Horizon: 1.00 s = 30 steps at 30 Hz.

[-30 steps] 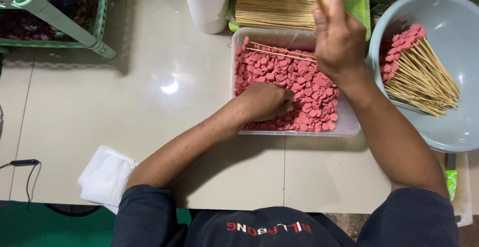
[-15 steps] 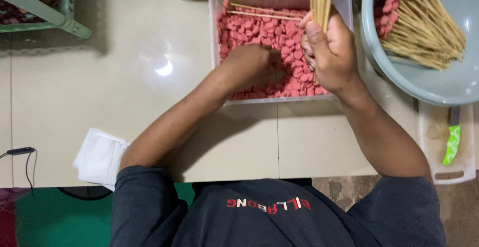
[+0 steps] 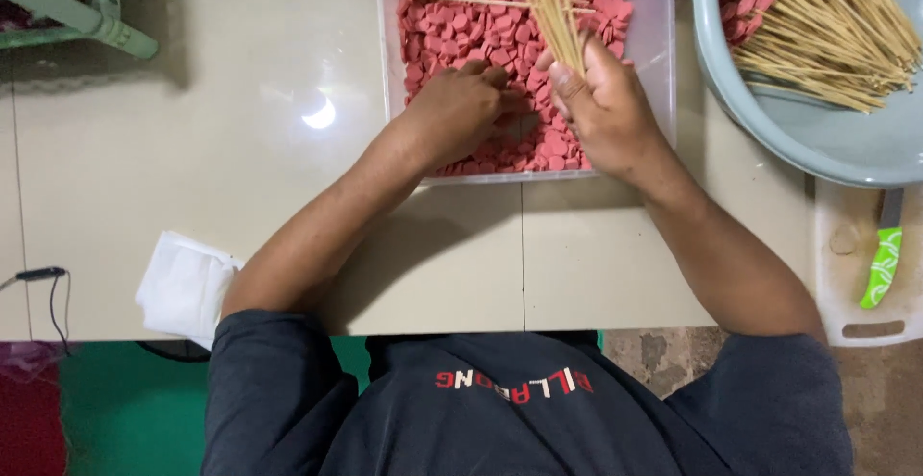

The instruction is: Skewering small pink decorative food items onto wooden sticks to create food picks or skewers.

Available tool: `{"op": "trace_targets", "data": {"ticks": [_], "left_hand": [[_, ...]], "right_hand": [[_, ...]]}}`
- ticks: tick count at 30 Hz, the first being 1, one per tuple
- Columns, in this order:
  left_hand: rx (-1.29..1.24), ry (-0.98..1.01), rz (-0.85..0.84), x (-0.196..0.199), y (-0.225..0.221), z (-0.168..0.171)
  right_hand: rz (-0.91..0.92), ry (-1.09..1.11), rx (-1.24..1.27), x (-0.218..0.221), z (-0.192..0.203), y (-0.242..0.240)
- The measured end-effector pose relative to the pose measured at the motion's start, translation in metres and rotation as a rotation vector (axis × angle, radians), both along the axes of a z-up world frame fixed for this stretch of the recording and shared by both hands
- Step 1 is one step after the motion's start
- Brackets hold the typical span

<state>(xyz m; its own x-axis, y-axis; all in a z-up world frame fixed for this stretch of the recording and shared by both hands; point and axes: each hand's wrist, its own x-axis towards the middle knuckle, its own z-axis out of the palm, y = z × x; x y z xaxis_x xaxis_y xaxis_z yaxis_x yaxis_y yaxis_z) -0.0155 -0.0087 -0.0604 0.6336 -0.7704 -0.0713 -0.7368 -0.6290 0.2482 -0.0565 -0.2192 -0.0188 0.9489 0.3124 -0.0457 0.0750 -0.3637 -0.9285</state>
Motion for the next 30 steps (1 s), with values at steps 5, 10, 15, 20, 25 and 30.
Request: {"op": "trace_targets", "data": {"ticks": [5,10,15,20,25,30], "left_hand": [[0.08,-0.009,0.019,0.001,-0.001,-0.016],[0.066,-0.042,0.02,0.0,-0.001,-0.026],[0.111,-0.044,0.029,0.0,-0.001,-0.03],[0.1,-0.029,0.023,0.002,-0.001,-0.031],[0.052,0.017,0.006,0.003,0.0,-0.03],[-0.104,0.127,0.015,0.001,-0.002,-0.008]], "right_hand": [[0.022,-0.034,-0.092,-0.004,0.01,0.004],[0.026,-0.063,-0.144,-0.003,0.008,0.004],[0.024,-0.04,-0.109,-0.004,0.01,0.004],[0.016,-0.033,-0.076,-0.004,0.01,0.005],[0.03,-0.034,-0.079,-0.004,0.007,0.004],[0.002,-0.096,-0.003,-0.002,0.004,0.003]]}}
